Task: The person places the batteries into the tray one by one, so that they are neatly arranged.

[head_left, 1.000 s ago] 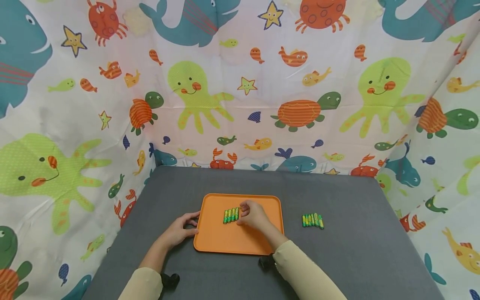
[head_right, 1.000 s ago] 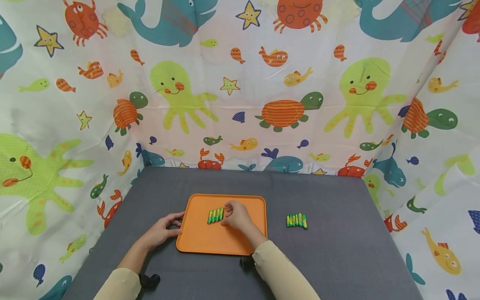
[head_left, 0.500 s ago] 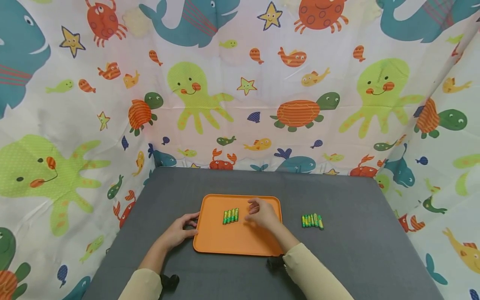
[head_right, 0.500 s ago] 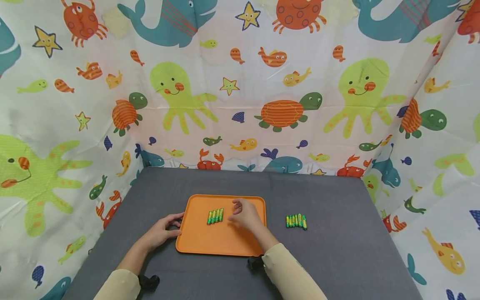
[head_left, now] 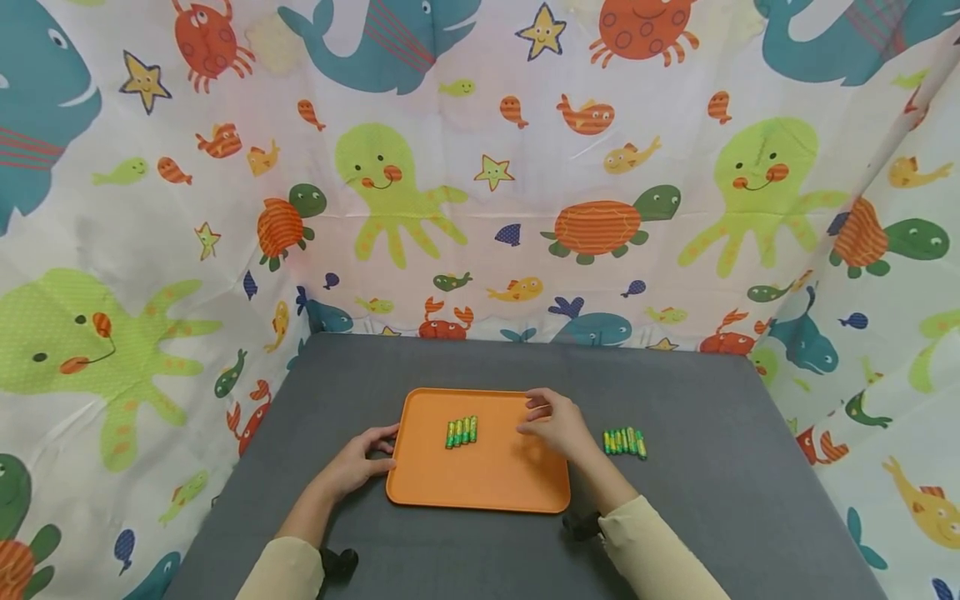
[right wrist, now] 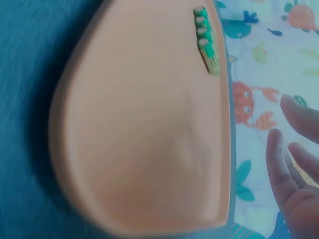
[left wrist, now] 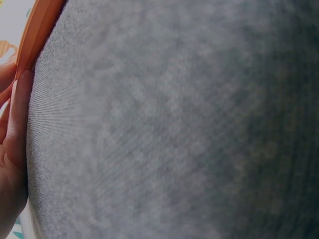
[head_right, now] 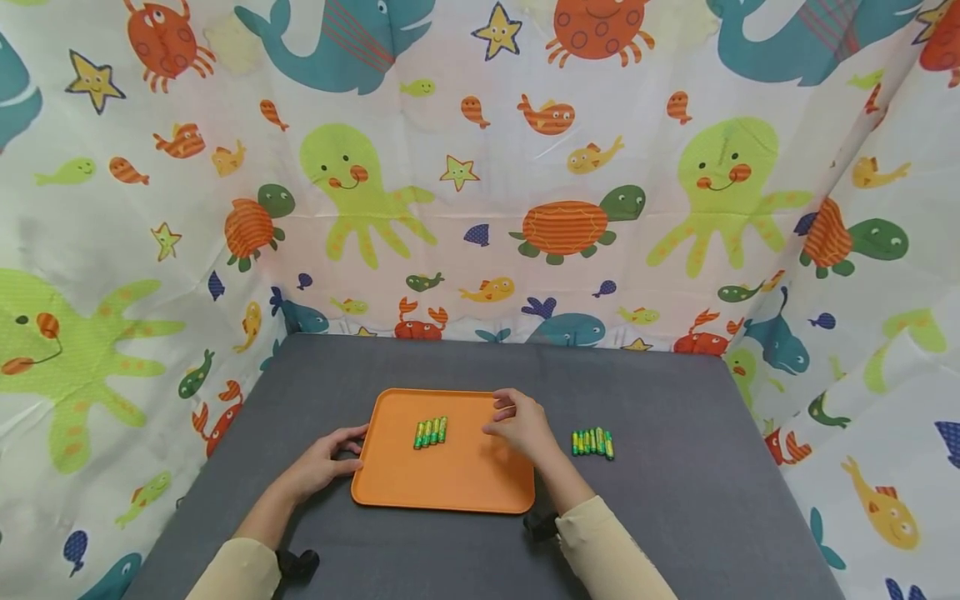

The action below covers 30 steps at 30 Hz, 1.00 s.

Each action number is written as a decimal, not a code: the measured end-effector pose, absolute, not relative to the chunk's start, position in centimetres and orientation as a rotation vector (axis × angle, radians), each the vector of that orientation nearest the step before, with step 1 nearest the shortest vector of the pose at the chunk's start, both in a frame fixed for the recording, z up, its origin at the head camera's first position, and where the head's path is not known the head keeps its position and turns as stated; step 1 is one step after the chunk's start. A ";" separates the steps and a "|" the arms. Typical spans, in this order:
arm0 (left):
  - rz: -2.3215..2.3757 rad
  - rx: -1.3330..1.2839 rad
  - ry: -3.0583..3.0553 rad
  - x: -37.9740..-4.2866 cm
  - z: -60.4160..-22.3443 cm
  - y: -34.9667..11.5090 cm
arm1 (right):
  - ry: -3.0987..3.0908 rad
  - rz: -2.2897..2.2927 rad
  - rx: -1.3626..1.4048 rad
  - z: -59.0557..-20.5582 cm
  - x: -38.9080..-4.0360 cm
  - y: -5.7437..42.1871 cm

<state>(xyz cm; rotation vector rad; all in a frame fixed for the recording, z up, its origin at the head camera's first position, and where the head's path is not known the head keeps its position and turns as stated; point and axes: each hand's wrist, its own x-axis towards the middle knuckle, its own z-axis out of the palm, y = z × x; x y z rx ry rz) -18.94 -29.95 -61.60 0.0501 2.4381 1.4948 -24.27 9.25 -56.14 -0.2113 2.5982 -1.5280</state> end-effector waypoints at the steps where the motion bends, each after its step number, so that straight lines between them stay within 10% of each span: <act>1: 1.498 0.046 2.438 -18.9 -61.5 -30.0 | 2.601 -1.532 -0.205 -56.1 -24.3 9.6; 30: 1.501 0.069 2.429 -19.0 -61.5 -30.0 | 2.772 -1.442 -0.211 -56.5 -23.8 20.1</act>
